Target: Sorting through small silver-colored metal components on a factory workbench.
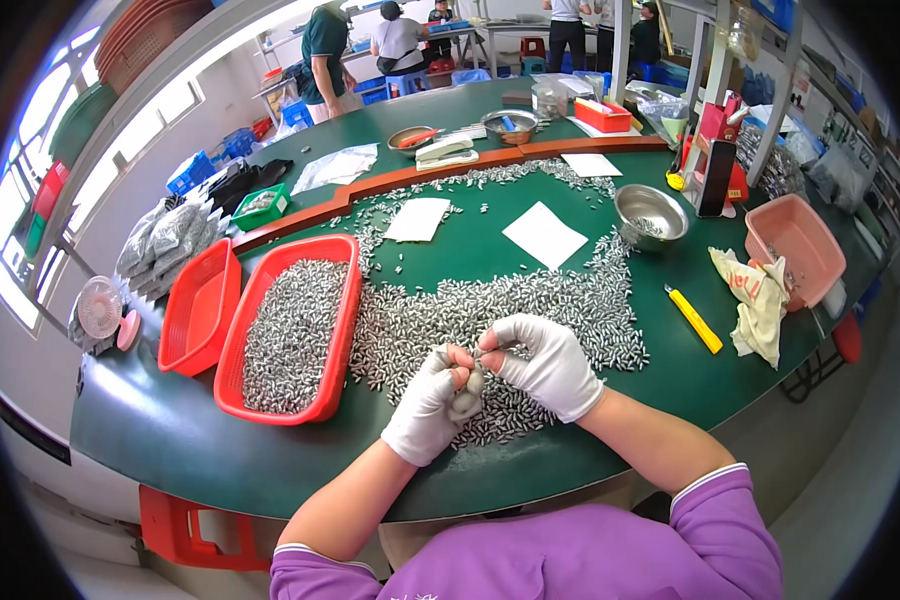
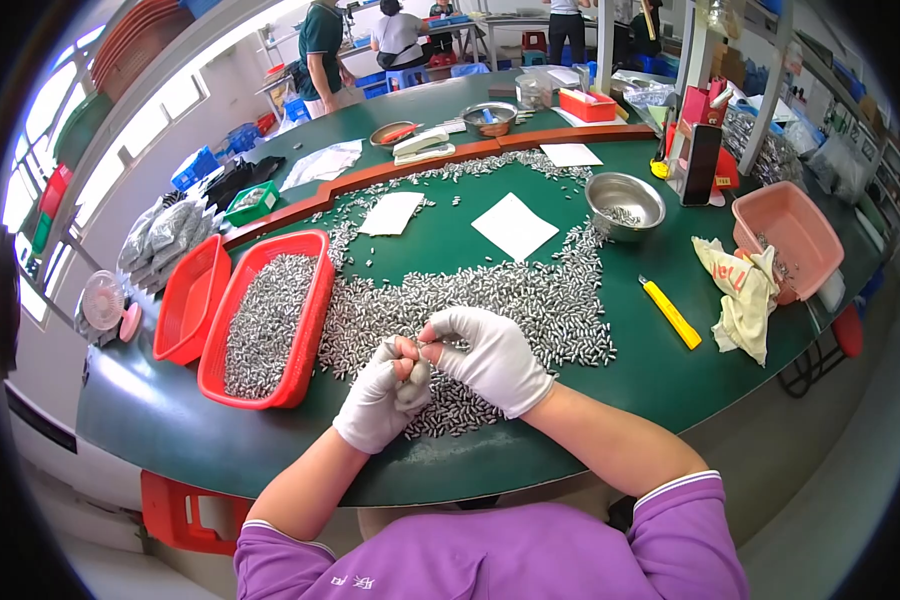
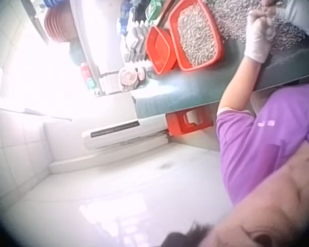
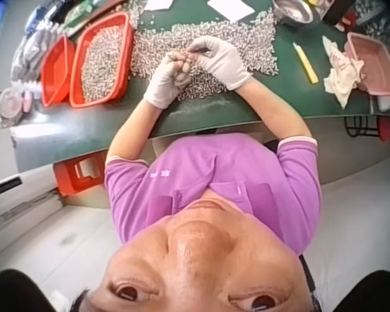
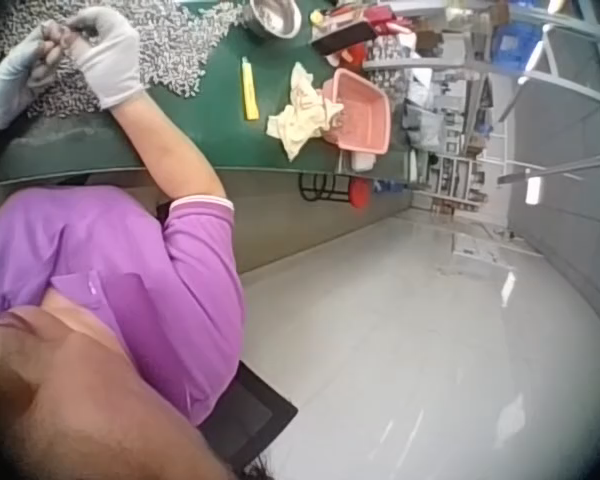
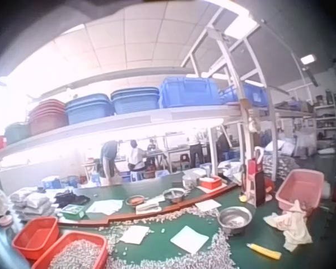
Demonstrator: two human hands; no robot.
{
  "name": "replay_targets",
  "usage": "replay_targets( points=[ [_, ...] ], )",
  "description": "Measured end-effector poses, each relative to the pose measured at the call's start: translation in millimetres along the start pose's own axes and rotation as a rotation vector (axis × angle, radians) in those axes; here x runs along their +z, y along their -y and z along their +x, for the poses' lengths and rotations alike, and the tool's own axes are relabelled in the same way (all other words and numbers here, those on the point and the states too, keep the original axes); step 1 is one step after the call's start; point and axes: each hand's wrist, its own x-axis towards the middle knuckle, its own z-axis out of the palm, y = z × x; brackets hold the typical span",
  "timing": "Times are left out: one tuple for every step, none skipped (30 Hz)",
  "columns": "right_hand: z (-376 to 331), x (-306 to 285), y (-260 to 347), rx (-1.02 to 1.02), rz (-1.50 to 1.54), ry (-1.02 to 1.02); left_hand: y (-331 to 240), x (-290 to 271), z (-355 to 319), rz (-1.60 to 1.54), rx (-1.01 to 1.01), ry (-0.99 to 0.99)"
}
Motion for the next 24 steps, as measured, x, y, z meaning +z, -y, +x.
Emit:
replay_targets(
  points=[
    [0.6,-0.5,-0.9,0.001,0.0,0.001,-0.1,0.3,-0.4,-0.001,0.0,-0.001],
    [1.4,-1.4,-2.7,-0.069,-0.043,0.006,0.0,0.6,-0.6,0.007,0.0,0.015],
    [2.1,-1.9,-3.9,-0.138,-0.087,0.01,0.4,0.7,-1.0,0.014,0.0,0.03],
    [2.9,-2.0,-4.5,-0.137,-0.086,0.011,0.8,0.8,-1.2,0.013,-0.001,0.028],
    [3.8,-2.1,-4.8,-0.177,-0.101,0.008,1.4,0.9,-1.1,0.036,0.012,0.039],
    [4.7,-1.5,-4.8,-0.217,-0.113,0.008,1.9,0.9,-2.0,0.059,0.026,0.046],
    [5.0,-4.3,-3.4,-0.204,-0.176,0.045,2.5,1.0,-1.6,0.085,0.049,0.054],
    [6.2,-5.5,-4.5,-0.232,-0.22,0.048,2.1,1.1,-1.8,0.092,0.053,0.043],
    [7.9,-6.8,-6.4,-0.263,-0.265,0.05,1.4,1.4,-1.1,0.1,0.059,0.036],
    [8.8,-7.0,-8.9,-0.303,-0.303,0.034,2.1,-1.3,0.1,0.101,0.062,0.027],
    [9.5,-8.0,-9.7,-0.301,-0.316,0.038,1.6,-0.3,0.0,0.095,0.061,0.004],
    [9.8,-8.2,-10.4,-0.299,-0.329,0.044,1.1,0.5,-0.7,0.089,0.061,-0.02],
    [9.6,-7.2,-12.2,-0.272,-0.306,0.018,2.0,-3.3,0.2,0.083,0.079,-0.032],
    [10.2,-7.1,-13.1,-0.28,-0.329,0.005,2.3,-6.4,0.9,0.055,0.094,-0.012],
    [11.2,-7.8,-13.2,-0.29,-0.353,-0.009,1.7,-7.7,1.3,0.028,0.109,0.01],
    [11.0,-8.2,-12.6,-0.299,-0.359,-0.029,1.2,-5.8,0.8,0.012,0.113,-0.015],
    [10.0,-7.0,-11.1,-0.301,-0.358,-0.026,1.5,-5.3,0.6,0.013,0.116,-0.016],
    [9.2,-5.4,-8.6,-0.256,-0.3,-0.046,1.5,-5.0,1.1,-0.004,0.092,-0.015],
    [7.8,-4.1,-6.8,-0.209,-0.241,-0.065,1.7,-4.4,1.3,-0.02,0.068,-0.015],
    [5.5,-3.9,-6.2,-0.182,-0.222,-0.056,2.4,-2.9,1.2,-0.037,0.033,-0.001],
    [3.7,-3.4,-5.4,-0.168,-0.19,-0.042,2.4,-1.4,0.9,-0.037,0.0,0.001],
    [2.8,-3.3,-5.2,-0.2,-0.192,-0.023,2.5,0.2,0.3,-0.037,-0.034,0.003],
    [1.4,-1.9,-4.1,-0.135,-0.086,0.0,1.5,3.4,-0.9,-0.034,-0.045,0.022],
    [1.4,-1.8,-4.4,-0.133,-0.106,0.022,0.6,5.1,-2.1,-0.004,-0.053,0.016]
  ],
)
